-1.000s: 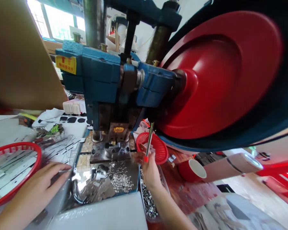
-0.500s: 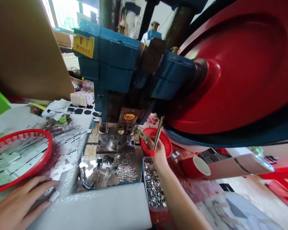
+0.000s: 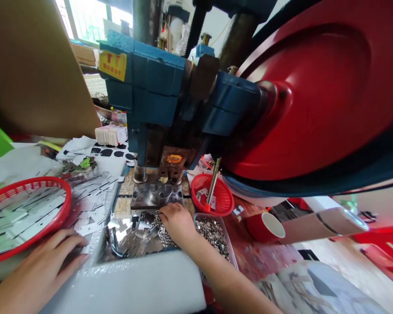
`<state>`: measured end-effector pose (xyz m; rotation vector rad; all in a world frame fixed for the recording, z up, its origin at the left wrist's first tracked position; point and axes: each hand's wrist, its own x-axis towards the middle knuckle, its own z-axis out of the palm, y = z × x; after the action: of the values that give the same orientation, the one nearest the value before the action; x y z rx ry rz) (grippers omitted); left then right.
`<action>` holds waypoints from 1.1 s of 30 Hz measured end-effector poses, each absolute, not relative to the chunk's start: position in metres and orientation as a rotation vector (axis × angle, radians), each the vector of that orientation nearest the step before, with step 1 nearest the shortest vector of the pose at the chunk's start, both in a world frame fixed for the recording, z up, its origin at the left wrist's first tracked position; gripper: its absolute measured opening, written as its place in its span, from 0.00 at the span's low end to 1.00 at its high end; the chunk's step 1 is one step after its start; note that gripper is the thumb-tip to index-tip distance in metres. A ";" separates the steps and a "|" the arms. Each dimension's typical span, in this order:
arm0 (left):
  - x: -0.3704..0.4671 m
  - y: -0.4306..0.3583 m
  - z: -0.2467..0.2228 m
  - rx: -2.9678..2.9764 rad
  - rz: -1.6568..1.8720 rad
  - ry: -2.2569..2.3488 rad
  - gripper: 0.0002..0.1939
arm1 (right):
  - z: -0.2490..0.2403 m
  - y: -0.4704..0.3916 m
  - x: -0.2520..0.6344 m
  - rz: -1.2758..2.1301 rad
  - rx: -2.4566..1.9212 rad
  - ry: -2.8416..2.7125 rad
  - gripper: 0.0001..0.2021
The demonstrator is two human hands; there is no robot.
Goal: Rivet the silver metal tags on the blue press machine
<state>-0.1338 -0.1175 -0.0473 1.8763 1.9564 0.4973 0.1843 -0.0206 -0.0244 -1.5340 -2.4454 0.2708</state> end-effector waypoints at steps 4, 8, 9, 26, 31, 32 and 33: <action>-0.119 -0.107 -0.030 1.980 0.343 1.933 0.18 | -0.016 -0.023 0.191 0.402 -1.463 -2.263 0.07; -0.107 -0.101 -0.019 2.024 0.339 1.949 0.19 | 0.001 -0.009 0.189 0.357 -1.377 -2.085 0.07; -0.105 -0.101 -0.018 2.029 0.346 1.954 0.20 | 0.004 -0.003 0.187 0.315 -1.355 -2.077 0.07; -0.073 -0.086 0.008 1.016 0.827 1.726 0.32 | -0.004 -0.009 0.197 0.197 -1.264 -2.334 0.12; -0.061 -0.085 0.005 0.736 0.825 1.440 0.33 | -0.017 -0.017 0.191 0.163 -1.470 -2.650 0.08; -0.059 -0.085 0.005 0.716 0.817 1.391 0.34 | -0.019 -0.017 0.190 0.171 -1.481 -2.658 0.08; -0.056 -0.085 0.005 0.701 0.813 1.348 0.35 | -0.020 -0.016 0.190 0.183 -1.483 -2.658 0.09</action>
<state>-0.0563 -0.0850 0.0045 0.7010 1.3484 0.8131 0.1896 -0.0157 -0.0201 -1.4830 -2.6578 0.1831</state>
